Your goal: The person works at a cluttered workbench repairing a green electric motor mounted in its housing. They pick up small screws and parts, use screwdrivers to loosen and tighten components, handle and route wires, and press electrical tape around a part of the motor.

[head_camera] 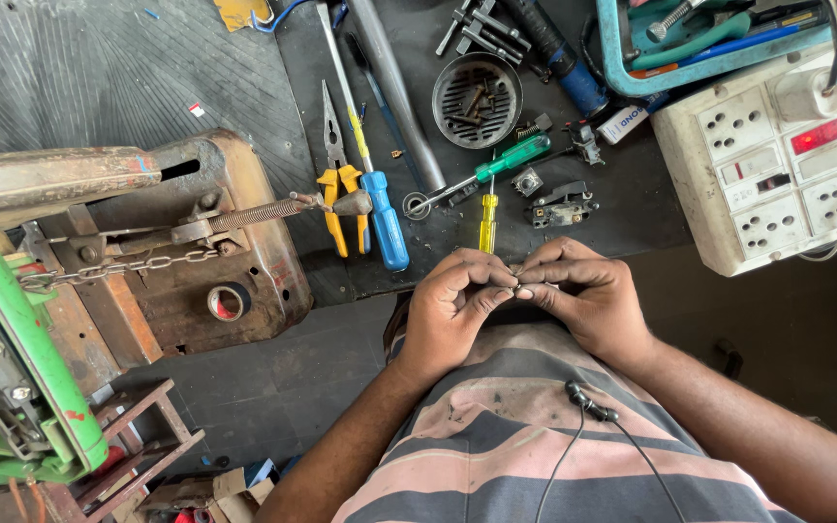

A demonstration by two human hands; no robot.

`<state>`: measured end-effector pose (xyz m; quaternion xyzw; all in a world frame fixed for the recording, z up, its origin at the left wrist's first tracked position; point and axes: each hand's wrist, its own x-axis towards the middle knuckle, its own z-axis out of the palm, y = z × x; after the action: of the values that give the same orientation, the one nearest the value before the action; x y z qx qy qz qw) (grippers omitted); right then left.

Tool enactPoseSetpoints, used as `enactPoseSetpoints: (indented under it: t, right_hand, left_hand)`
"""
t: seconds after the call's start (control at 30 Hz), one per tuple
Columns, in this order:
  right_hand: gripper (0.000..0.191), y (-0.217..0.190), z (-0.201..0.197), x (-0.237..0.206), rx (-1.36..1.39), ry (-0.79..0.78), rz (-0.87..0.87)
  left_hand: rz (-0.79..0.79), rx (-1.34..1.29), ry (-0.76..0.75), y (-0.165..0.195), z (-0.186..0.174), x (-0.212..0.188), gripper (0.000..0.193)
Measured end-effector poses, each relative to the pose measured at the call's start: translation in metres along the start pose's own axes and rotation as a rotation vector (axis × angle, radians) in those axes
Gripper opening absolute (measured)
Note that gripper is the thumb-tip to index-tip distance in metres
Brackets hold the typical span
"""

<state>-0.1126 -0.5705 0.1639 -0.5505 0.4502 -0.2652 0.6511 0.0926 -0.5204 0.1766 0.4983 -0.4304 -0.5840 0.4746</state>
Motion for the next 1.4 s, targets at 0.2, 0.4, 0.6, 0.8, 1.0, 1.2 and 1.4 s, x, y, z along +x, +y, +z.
enactPoseSetpoints:
  t: [0.2, 0.4, 0.6, 0.8, 1.0, 1.2, 1.4]
  right_hand:
    - [0.021, -0.014, 0.002, -0.001, -0.096, 0.026, -0.025]
    - [0.019, -0.017, 0.003, -0.003, -0.090, 0.050, -0.063]
    - [0.018, -0.013, 0.004, -0.003, -0.046, 0.078, -0.037]
    - [0.016, -0.009, 0.002, -0.004, -0.060, 0.100, -0.053]
    - [0.019, -0.002, -0.011, 0.000, -0.216, 0.064, -0.265]
    - [0.023, -0.001, -0.021, -0.002, -0.275, -0.026, -0.354]
    - [0.025, -0.004, -0.028, -0.003, -0.279, -0.101, -0.408]
  left_hand:
    - [0.078, 0.129, 0.038, 0.008, 0.002, 0.004, 0.008]
    - [0.128, 0.121, 0.075, 0.013, 0.009, 0.005, 0.010]
    - [0.158, 0.255, 0.151, 0.018, 0.016, 0.005, 0.009]
    - [0.148, 0.295, 0.138, 0.021, 0.019, 0.003, 0.014]
    - [0.033, 0.168, 0.081, 0.017, 0.020, 0.000, 0.017]
    - [-0.075, 0.063, 0.063, 0.010, 0.020, -0.005, 0.020]
    - [-0.198, 0.000, 0.029, 0.009, 0.019, -0.006, 0.025]
